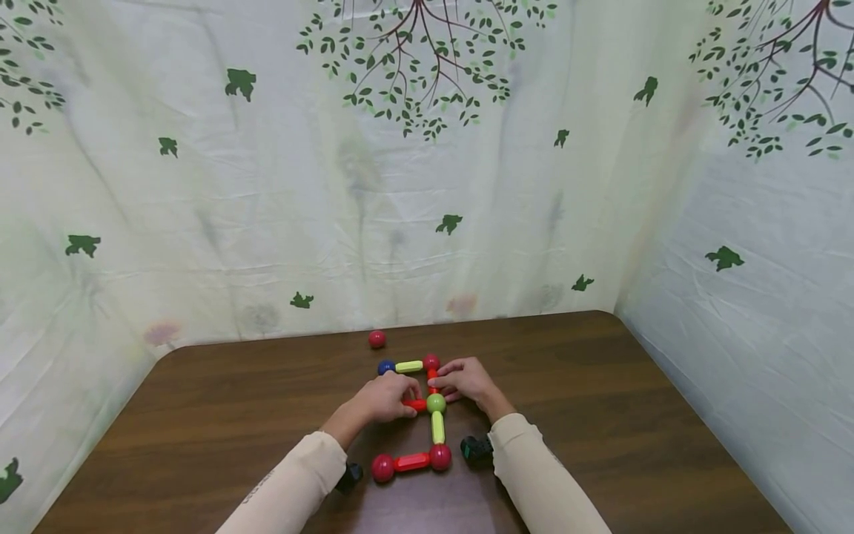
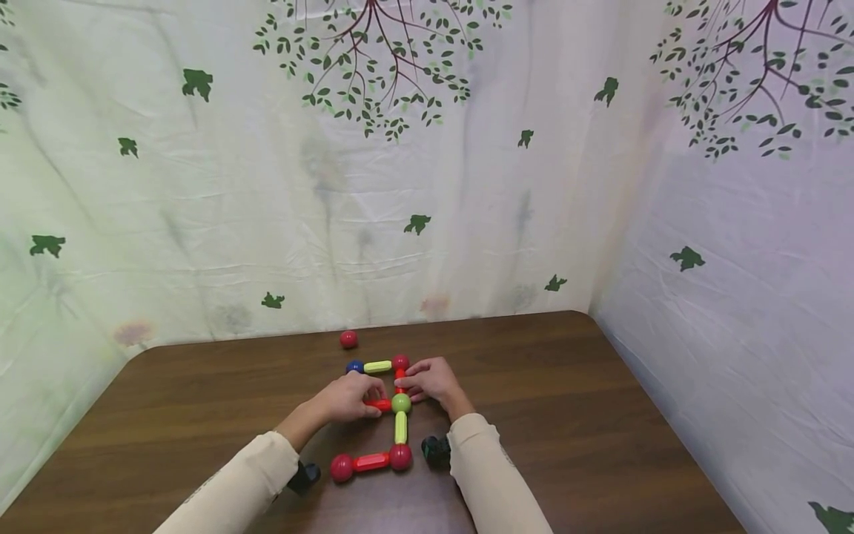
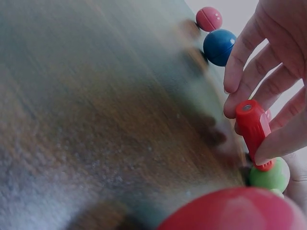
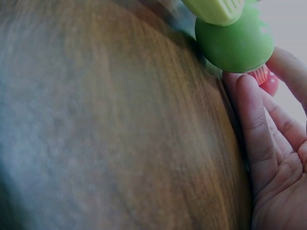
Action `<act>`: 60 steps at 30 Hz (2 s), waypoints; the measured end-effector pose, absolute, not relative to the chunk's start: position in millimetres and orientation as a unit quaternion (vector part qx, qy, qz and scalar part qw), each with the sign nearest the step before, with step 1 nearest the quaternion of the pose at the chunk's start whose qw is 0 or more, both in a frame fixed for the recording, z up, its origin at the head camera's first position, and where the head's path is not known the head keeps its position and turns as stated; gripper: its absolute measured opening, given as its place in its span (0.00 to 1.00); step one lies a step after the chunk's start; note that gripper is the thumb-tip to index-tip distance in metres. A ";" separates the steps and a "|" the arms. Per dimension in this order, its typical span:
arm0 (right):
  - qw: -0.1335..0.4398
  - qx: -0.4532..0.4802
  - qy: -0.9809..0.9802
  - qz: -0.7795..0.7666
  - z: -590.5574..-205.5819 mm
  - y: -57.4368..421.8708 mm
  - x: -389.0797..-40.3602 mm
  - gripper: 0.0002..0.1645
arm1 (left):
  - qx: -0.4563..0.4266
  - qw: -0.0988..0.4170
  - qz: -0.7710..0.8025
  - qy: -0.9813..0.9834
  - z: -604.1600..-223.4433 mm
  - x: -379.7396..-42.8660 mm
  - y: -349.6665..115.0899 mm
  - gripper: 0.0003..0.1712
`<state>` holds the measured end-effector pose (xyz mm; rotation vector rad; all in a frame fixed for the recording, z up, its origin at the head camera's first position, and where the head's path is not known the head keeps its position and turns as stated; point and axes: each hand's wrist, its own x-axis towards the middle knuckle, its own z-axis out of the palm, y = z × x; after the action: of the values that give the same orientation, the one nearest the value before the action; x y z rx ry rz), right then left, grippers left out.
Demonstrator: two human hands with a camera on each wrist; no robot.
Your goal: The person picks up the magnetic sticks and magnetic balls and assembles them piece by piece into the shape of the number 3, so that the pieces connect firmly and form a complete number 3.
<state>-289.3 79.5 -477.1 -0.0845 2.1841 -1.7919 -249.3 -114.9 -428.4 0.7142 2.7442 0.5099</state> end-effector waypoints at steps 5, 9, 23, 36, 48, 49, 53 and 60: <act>0.155 -0.030 0.764 -0.625 -478.1 80.1 -289.1 0.17 | 0.253 0.124 0.185 0.941 -429.2 -249.8 -116.5 0.09; 0.153 -0.029 0.765 -0.625 -478.6 80.4 -289.3 0.18 | 0.266 0.120 0.207 0.934 -430.4 -251.3 -121.7 0.08; 0.152 -0.031 0.758 -0.633 -479.5 79.3 -289.9 0.18 | 0.238 0.069 0.323 0.913 -417.2 -269.3 -163.3 0.09; 0.152 -0.033 0.750 -0.643 -482.4 82.4 -288.8 0.19 | 0.100 0.028 0.395 0.913 -423.9 -319.0 -190.2 0.12; 0.152 -0.043 0.757 -0.633 -479.1 81.6 -287.5 0.19 | 0.093 0.058 0.386 0.916 -440.5 -348.9 -191.4 0.24; 0.152 -0.043 0.758 -0.633 -478.6 81.5 -287.2 0.19 | 0.104 0.061 0.377 0.918 -441.8 -349.9 -191.7 0.25; 0.150 -0.041 0.759 -0.633 -477.8 82.1 -287.7 0.18 | 0.125 0.064 0.350 0.926 -446.1 -351.8 -192.3 0.22; 0.148 -0.039 0.760 -0.632 -478.6 83.0 -288.1 0.18 | 0.099 0.047 0.338 0.935 -447.1 -348.7 -195.4 0.16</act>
<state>-288.1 83.0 -478.6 -0.1124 2.1846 -1.8179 -348.7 -195.4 -447.1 0.3031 2.8516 1.0316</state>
